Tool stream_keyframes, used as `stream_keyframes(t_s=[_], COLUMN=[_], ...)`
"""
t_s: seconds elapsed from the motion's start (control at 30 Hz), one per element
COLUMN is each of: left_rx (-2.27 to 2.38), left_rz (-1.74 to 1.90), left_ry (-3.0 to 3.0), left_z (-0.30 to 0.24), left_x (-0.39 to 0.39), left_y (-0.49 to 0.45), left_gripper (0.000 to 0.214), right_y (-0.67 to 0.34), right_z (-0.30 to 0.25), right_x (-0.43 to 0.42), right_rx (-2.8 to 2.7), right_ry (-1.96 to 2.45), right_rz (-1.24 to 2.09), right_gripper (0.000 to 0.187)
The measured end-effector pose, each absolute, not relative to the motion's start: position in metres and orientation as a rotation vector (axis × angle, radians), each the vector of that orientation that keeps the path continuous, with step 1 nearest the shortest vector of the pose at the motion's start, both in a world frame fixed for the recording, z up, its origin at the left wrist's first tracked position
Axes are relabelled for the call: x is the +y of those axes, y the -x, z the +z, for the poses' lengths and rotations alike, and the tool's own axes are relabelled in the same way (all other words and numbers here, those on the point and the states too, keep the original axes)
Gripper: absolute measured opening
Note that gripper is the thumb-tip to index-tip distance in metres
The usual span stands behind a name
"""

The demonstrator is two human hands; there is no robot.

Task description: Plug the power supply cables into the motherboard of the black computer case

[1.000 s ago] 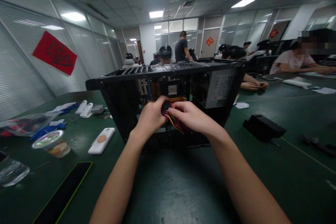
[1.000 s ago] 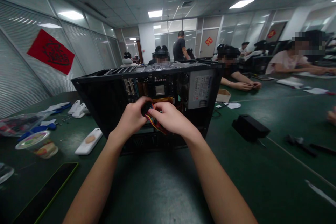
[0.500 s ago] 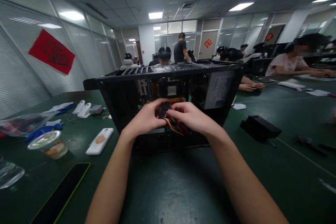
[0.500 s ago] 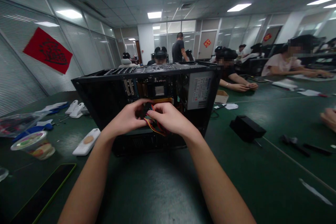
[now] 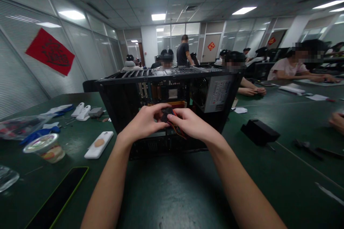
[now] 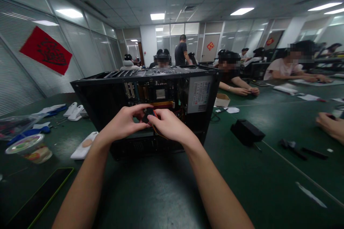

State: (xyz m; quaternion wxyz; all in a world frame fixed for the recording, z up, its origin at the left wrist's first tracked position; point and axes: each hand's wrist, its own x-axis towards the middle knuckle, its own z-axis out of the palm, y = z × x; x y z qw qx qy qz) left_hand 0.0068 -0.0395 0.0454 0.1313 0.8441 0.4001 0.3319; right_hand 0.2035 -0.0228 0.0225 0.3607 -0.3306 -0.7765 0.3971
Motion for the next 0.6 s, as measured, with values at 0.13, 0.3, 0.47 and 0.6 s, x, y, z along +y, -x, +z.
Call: stream_keyframes(t_s=[0.13,0.3,0.47,0.6], left_rx=[1.184,1.195,1.221,1.281], left_rz=[0.963,0.961,0.983,0.994], left_ry=[-2.483,-2.531,-2.571,-2.554], left_z=[0.046,0.042,0.035,0.034], left_x=[-0.040,-0.037,-0.033,-0.032], left_y=[-0.006,-0.006,-0.012,-0.018], left_gripper=[0.052,0.050,0.052,0.053], right_y=[-0.202,-0.198,-0.199,-0.198], right_z=[0.024,0.020,0.014,0.011], right_x=[-0.027,-0.022,-0.011,-0.005], right_rx=[-2.054,-2.079,-2.047,-1.972], right_ry=[0.868,0.868,0.966,0.876], right_rz=[0.947,0.855,0.862,0.989], right_gripper=[0.024,0.018,0.018,0.021])
